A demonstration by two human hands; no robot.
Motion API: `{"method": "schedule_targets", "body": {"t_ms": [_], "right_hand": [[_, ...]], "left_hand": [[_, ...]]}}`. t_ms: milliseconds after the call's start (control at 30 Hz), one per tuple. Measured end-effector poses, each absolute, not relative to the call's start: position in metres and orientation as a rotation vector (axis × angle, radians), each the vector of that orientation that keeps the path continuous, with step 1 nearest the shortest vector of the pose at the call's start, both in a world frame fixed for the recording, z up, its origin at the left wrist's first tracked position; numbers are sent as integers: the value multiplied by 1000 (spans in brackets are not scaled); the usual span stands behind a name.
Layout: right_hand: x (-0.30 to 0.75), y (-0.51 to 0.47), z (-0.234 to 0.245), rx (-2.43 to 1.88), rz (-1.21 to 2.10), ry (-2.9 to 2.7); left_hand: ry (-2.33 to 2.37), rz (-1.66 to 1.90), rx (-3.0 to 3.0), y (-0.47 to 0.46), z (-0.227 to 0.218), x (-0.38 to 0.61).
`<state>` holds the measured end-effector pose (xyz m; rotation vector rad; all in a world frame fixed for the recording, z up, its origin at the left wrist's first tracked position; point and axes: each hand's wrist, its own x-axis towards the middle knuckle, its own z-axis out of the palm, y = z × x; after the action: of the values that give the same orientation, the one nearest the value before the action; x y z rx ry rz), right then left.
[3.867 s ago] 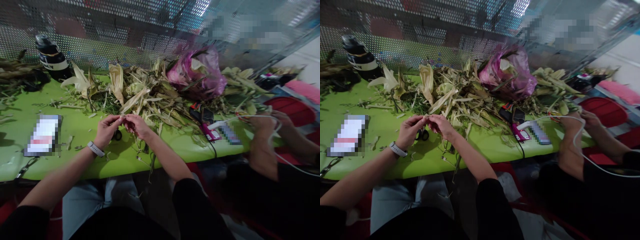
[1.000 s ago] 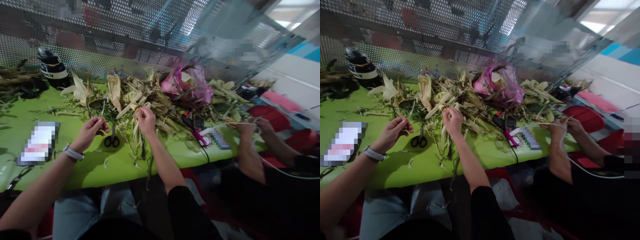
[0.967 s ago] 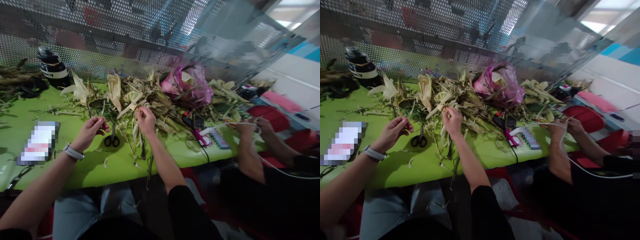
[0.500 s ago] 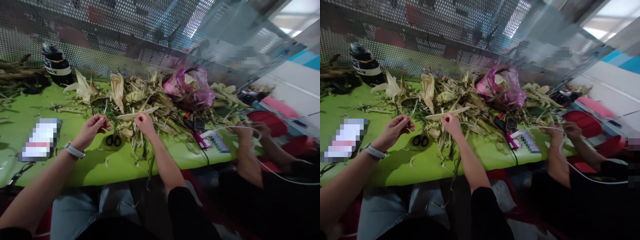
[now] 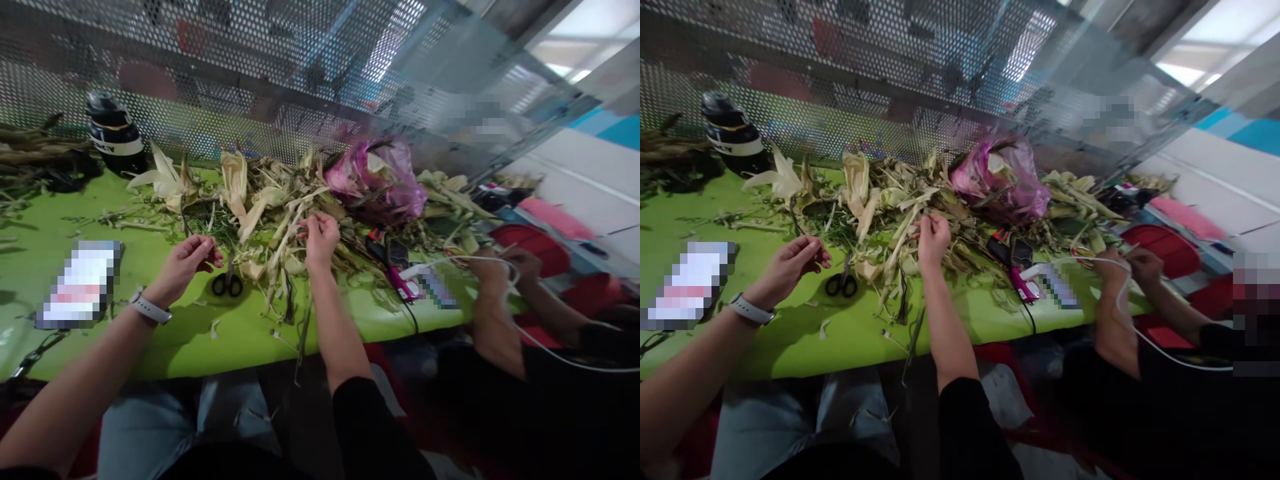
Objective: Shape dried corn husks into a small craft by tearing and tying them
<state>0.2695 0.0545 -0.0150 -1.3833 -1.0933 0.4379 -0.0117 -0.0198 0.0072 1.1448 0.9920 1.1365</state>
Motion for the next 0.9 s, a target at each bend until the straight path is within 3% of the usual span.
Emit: {"method": "schedule_targets", "body": {"t_ms": [233,467,600,900], "right_hand": [[252,28,-9,-1101,400,-1211],[203,-7,-28,-915,1044,-1487],[191,-10,-22,-841,1447,-1420],[193,-8,-27,-983,1530,-1405]], "left_hand": [[928,1150,1132,-22,8,-13],[727,1302,1056,-26,16,-18],[696,1201,1097,-28,18,-15],[793,959,1130,-31,12,-13]]}}
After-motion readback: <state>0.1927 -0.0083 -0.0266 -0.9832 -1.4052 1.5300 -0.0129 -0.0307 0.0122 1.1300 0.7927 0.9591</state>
